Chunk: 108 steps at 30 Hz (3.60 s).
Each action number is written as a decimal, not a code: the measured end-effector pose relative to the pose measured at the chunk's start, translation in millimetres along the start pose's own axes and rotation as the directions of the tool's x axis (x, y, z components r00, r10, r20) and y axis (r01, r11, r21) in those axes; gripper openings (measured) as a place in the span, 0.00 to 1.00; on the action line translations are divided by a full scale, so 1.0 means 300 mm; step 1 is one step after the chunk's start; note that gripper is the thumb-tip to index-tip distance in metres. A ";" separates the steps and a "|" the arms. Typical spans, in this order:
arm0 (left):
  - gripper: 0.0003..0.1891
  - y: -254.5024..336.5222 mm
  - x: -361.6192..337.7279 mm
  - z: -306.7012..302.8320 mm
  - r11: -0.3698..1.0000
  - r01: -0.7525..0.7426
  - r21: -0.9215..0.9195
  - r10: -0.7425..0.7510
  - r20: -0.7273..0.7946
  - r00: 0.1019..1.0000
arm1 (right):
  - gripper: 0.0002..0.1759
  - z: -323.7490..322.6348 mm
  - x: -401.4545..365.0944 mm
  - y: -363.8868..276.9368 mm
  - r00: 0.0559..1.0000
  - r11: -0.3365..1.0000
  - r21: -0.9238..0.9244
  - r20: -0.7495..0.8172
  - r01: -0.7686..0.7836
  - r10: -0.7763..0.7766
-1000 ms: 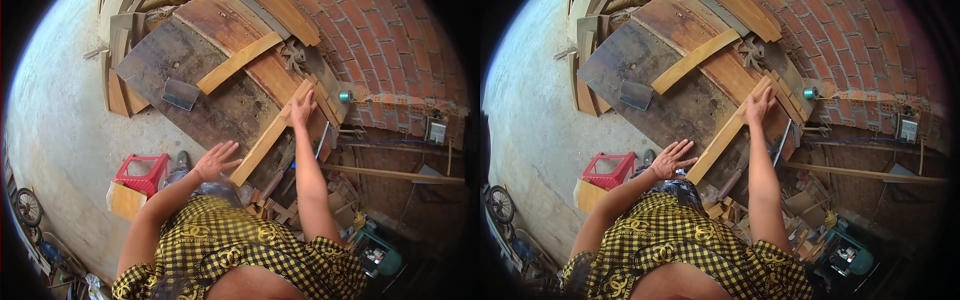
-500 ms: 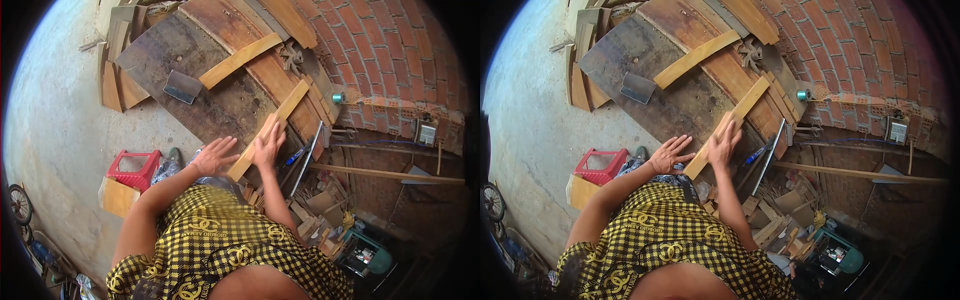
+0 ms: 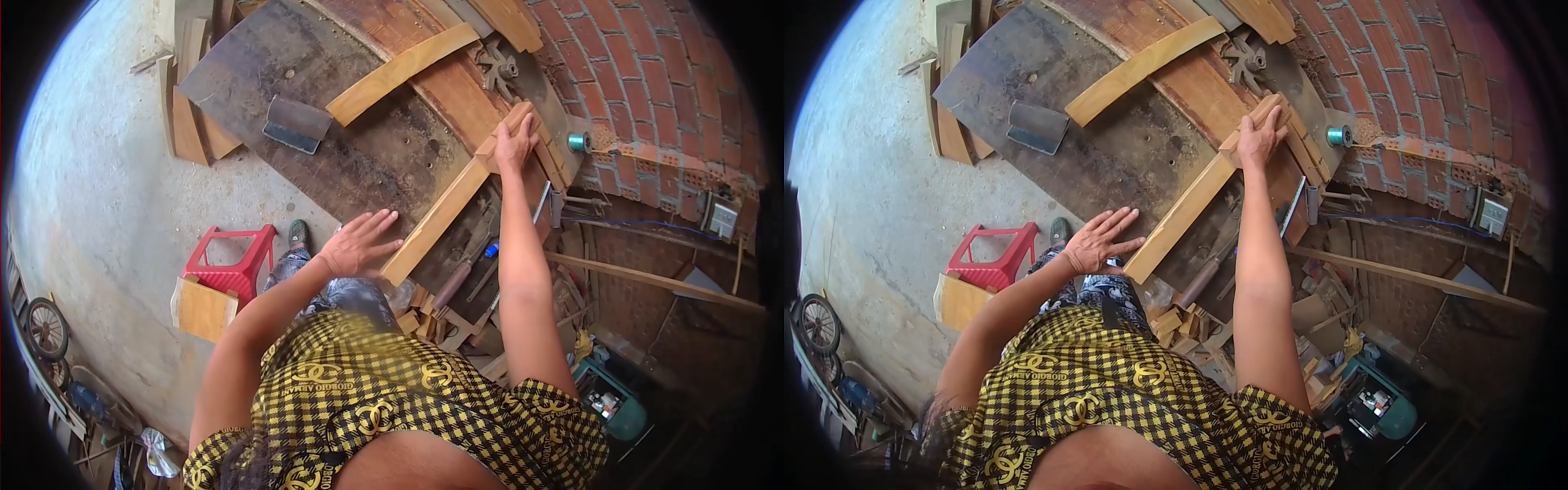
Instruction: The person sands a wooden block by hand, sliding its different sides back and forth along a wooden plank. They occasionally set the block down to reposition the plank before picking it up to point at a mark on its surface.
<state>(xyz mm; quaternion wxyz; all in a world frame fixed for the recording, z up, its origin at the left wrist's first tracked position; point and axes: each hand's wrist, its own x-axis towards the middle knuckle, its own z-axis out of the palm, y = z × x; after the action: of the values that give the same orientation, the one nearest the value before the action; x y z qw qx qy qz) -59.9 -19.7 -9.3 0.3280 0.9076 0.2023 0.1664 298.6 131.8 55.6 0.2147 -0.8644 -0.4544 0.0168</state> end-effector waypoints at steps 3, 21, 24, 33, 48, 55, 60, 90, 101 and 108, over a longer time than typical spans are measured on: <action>0.44 0.012 -0.010 0.000 1.000 0.003 0.009 -0.002 -0.015 1.000 | 0.47 -0.010 -0.044 -0.005 0.999 0.999 0.003 0.027 -0.046 0.046; 0.44 0.026 -0.003 -0.005 0.990 0.005 0.144 -0.015 0.069 0.997 | 0.47 -0.076 -0.696 -0.052 0.992 0.989 0.115 0.069 0.097 -0.106; 0.44 0.031 0.005 -0.013 0.988 0.021 0.151 -0.034 0.090 0.995 | 0.47 -0.028 -0.399 -0.015 1.000 0.996 0.091 0.022 0.017 -0.019; 0.42 0.046 0.013 -0.029 0.979 0.052 0.199 -0.087 0.172 0.981 | 0.49 0.033 0.004 0.040 1.000 0.990 0.140 0.005 -0.008 0.007; 0.45 0.038 0.010 0.000 0.982 0.014 0.187 -0.025 0.058 0.998 | 0.50 -0.139 -1.032 -0.092 0.977 0.971 0.170 0.102 0.170 -0.189; 0.45 0.062 0.013 -0.001 0.971 0.008 0.237 -0.023 0.060 0.998 | 0.42 -0.227 -1.045 -0.021 0.988 0.885 0.465 0.150 -0.034 -0.041; 0.53 0.112 0.046 -0.039 0.952 -0.004 0.305 -0.047 0.160 0.986 | 0.34 -0.196 -0.984 0.053 0.975 0.560 0.811 0.052 -0.168 0.216; 0.56 0.215 0.093 0.100 0.954 -0.028 0.300 -0.017 0.147 0.989 | 0.27 -0.444 -1.200 0.146 0.592 -0.624 0.582 0.773 -0.521 0.227; 0.47 0.240 0.041 -0.011 0.995 0.100 -0.027 -0.098 0.076 0.992 | 0.28 -0.498 -1.256 0.198 0.657 -0.600 0.644 0.713 -0.475 0.245; 0.49 0.264 0.031 -0.042 0.986 0.107 -0.124 -0.103 0.038 0.994 | 0.26 -0.539 -1.261 0.192 0.657 -0.667 0.626 0.706 -0.404 0.265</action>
<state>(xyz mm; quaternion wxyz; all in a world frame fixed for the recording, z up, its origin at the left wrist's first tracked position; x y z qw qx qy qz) -36.8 -64.1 53.8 0.3960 0.8757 0.2339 0.1468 157.8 -254.0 117.0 0.7652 -0.3624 0.1764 0.5021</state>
